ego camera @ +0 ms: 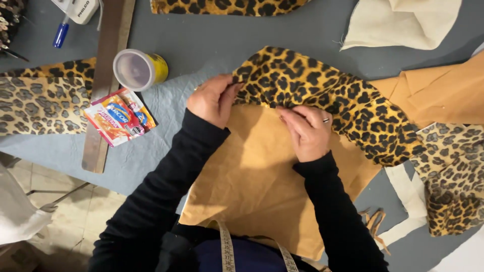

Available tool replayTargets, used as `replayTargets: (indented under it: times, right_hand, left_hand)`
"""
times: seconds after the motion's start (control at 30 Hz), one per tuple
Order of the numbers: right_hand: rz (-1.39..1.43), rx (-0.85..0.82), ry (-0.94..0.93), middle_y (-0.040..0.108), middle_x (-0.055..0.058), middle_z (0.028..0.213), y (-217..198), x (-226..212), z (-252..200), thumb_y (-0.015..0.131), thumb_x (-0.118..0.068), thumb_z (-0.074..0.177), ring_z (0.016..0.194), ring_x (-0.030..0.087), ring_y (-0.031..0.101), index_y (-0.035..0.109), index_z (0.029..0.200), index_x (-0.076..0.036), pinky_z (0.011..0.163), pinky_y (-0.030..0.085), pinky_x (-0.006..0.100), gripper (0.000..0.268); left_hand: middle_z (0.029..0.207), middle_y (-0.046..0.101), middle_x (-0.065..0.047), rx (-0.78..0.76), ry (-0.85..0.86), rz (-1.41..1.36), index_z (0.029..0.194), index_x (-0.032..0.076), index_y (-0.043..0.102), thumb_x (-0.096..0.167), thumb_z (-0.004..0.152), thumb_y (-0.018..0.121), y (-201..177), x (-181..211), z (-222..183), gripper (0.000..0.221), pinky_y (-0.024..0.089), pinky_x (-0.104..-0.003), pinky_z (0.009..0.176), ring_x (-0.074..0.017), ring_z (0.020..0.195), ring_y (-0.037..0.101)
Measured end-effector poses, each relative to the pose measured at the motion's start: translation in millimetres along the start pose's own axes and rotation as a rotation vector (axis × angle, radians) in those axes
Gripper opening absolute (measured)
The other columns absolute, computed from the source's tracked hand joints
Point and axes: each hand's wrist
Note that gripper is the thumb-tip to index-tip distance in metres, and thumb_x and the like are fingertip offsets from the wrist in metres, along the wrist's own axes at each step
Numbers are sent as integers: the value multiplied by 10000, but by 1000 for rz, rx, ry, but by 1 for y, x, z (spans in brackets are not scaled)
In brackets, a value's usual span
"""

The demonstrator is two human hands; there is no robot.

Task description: Pinning a leopard-print fabric ruffle onto a tan fabric piece on a workbench

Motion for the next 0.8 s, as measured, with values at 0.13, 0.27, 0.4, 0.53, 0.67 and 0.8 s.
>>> replayTargets:
  times: [0.13,0.27,0.4,0.53,0.67,0.8]
  right_hand:
    - [-113,-7,-145,645,-8,1057,0,-7,7,607,-264,1050,923,210,649,796,1196,-308,835,556,368,243]
    - [-102,47,-168,641,6,1053,6,-6,10,575,-251,1067,919,216,650,810,1215,-307,833,526,354,283]
    - [-116,60,-144,647,-2,1048,9,-6,7,577,-260,1069,911,212,648,816,1198,-324,838,509,347,279]
    - [-103,43,-142,652,-14,1071,14,1,1,597,-267,1053,946,202,649,813,1210,-339,857,515,340,276]
    - [-107,18,-137,665,-5,1076,17,4,-4,628,-231,1030,941,210,663,827,1182,-312,875,529,344,263]
    - [-122,-27,-133,671,1,1086,3,-15,-3,616,-214,1037,950,225,668,822,1184,-311,881,539,358,272]
  left_hand:
    - [963,759,0,8,-28,195,1044,196,780,333,911,823,10,-36,-4,196,609,-323,785,-246,888,752]
    - [951,763,-25,2,-86,176,1062,172,779,350,925,818,6,-31,5,228,623,-343,785,-266,897,756]
    - [940,763,-64,-17,-119,66,1063,139,768,343,922,817,0,-28,10,252,624,-379,786,-305,913,751]
    - [946,728,-123,-109,-86,-98,1071,60,728,338,803,902,-11,-20,10,424,615,-434,705,-349,821,733]
    - [960,738,-56,-105,-65,-92,1030,124,756,238,841,856,-3,-34,7,242,613,-405,720,-339,862,738]
    - [952,738,-46,-78,-69,-28,1024,148,762,236,861,836,-1,-42,2,199,612,-382,733,-322,861,731]
Point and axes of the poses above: each hand's wrist, its own z-axis towards the middle knuckle, its own y-axis out of the palm, x = y × z
